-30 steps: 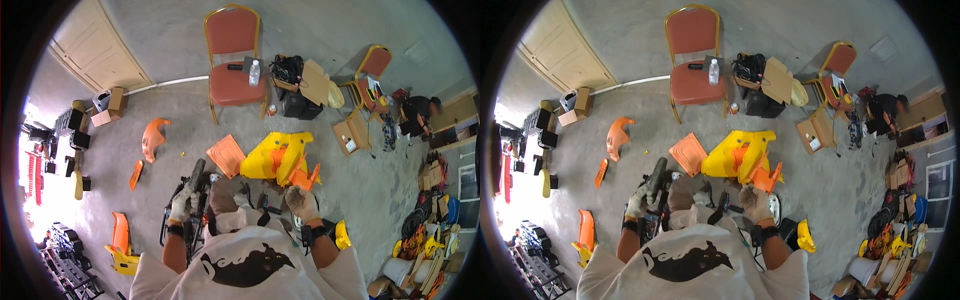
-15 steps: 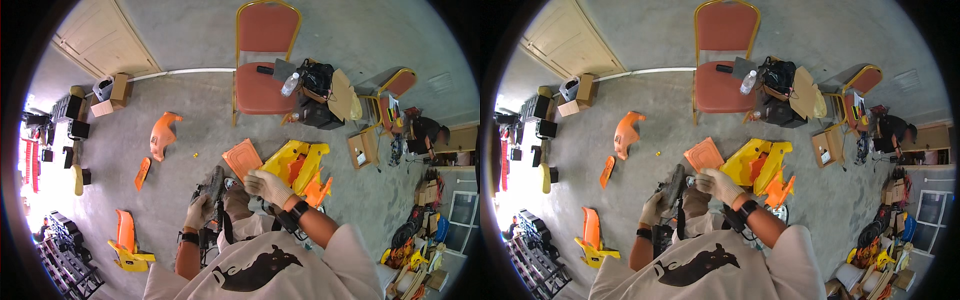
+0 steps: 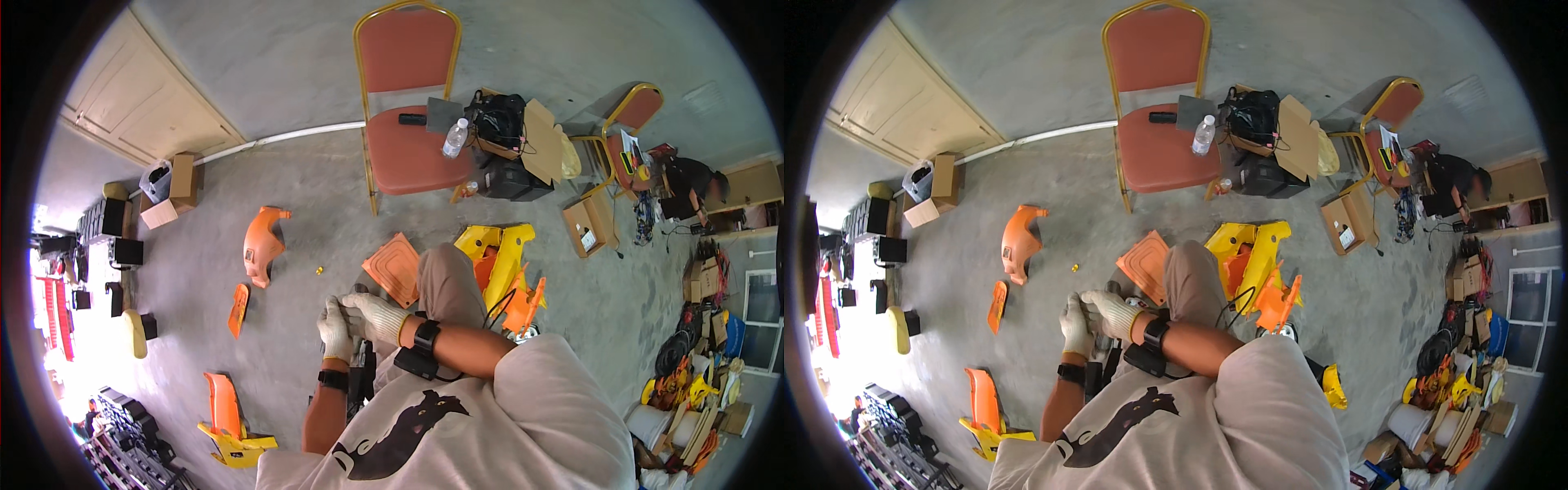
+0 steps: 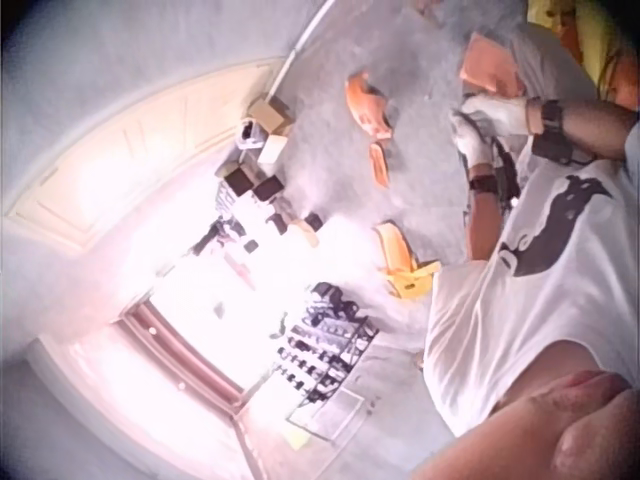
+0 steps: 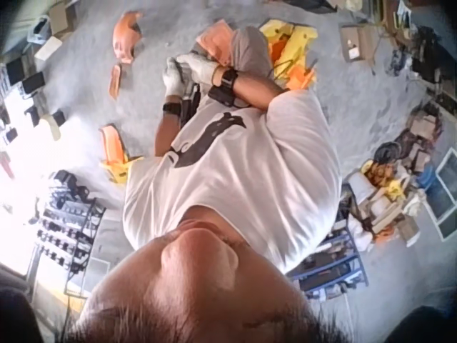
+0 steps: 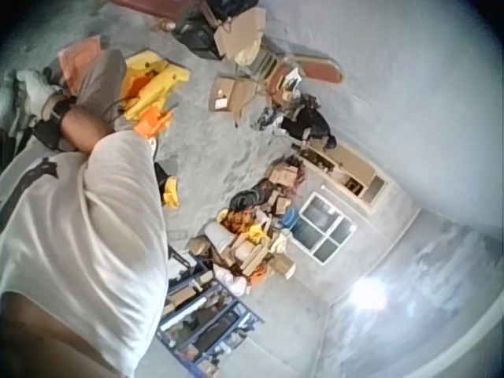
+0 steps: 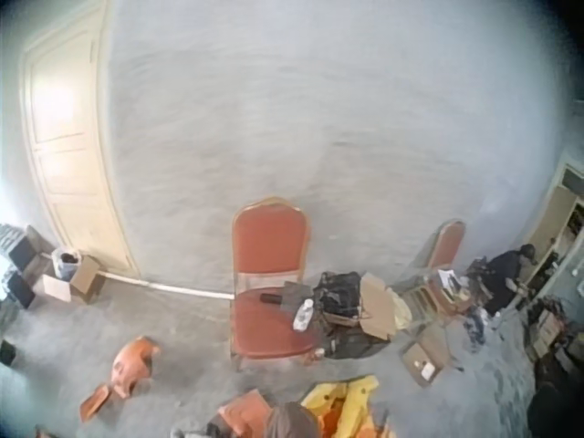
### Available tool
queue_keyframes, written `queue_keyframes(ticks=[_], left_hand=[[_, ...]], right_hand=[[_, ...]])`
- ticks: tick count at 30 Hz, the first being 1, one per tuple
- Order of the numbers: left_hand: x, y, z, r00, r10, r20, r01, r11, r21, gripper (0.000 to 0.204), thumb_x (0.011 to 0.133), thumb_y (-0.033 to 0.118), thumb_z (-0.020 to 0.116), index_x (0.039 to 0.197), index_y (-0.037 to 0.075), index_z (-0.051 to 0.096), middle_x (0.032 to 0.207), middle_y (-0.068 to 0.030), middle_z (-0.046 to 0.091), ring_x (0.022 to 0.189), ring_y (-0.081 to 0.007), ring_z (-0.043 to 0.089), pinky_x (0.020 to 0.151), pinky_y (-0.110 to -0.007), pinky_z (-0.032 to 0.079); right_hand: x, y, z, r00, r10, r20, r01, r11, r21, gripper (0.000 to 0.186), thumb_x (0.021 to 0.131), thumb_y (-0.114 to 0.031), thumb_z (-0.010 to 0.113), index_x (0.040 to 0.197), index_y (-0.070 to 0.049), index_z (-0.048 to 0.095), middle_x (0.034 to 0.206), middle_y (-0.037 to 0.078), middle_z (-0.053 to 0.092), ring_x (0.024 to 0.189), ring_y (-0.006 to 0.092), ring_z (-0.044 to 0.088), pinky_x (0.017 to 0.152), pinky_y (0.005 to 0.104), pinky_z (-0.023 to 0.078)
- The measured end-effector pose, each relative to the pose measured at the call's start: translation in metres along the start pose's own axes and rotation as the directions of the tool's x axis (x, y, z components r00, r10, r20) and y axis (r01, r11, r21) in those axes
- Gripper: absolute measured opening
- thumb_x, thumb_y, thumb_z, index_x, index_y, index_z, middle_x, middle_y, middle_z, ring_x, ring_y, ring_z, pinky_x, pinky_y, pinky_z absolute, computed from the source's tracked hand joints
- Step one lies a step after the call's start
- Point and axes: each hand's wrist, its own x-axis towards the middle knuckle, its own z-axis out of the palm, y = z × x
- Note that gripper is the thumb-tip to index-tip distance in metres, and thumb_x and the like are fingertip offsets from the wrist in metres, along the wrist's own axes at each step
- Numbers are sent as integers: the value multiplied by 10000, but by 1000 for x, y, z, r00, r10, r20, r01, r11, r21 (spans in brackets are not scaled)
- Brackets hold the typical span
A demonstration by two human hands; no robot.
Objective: Assembling or repairing mechanical components and plastic body panels on a motorcycle frame.
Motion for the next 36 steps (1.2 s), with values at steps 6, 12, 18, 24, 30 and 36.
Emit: queue_keyframes(ticks=[6, 12, 18, 24, 30, 36], left_hand=[[25, -4, 21, 994, 41, 99, -64, 969, 240, 395, 1068, 391, 500, 978, 39, 652, 804, -60, 688, 629, -167, 650, 582, -310, 547], [45, 29, 50, 960, -4, 279, -82, 952, 295, 399, 1056, 425, 512, 937, 65, 634, 645, -11, 603, 475, -137, 554, 443, -277, 460], [79, 61, 147, 903, 6, 430, -35, 998, 59, 578, 1014, 632, 456, 1021, 82, 634, 775, -53, 657, 552, -141, 615, 414, -280, 496], [103, 97, 240, 912, 327, 247, -410, 746, 525, 593, 1048, 567, 423, 1044, 37, 688, 770, -55, 701, 509, -138, 606, 413, -282, 478], [95, 116, 254, 911, 219, 349, -402, 663, 632, 603, 1058, 540, 422, 1003, 12, 708, 771, -50, 713, 530, -145, 617, 478, -288, 511], [82, 86, 177, 965, 157, 213, -258, 390, 884, 605, 964, 571, 523, 746, 35, 696, 695, -191, 660, 720, -399, 675, 682, -467, 510]], right_hand=[[-11, -33, -2, 1000, -5, -2, 5, 1000, 2, 152, 983, -185, 568, 1069, -71, 619, 1061, 108, 688, 955, 271, 683, 850, 435, 568], [-15, -115, -30, 996, 11, 86, -2, 995, -101, 183, 972, -225, 584, 1056, -67, 623, 1044, 121, 689, 922, 243, 688, 795, 386, 589], [14, -207, -30, 971, -10, 238, 2, 999, 37, 202, 992, -261, 537, 975, -80, 625, 908, 71, 683, 776, 225, 653, 746, 393, 552], [19, -285, -24, 974, -86, 210, 52, 986, 160, 225, 973, -215, 455, 923, -76, 623, 910, 112, 701, 838, 290, 661, 848, 477, 511], [28, -320, -43, 961, 0, 277, -25, 996, 88, 205, 964, -201, 454, 910, -71, 603, 883, 107, 679, 859, 295, 668, 838, 445, 537], [50, -346, -124, 942, -248, 229, 299, 302, -905, 256, 901, -277, 560, 846, -60, 685, 759, 96, 672, 670, 208, 627, 629, 406, 497]])
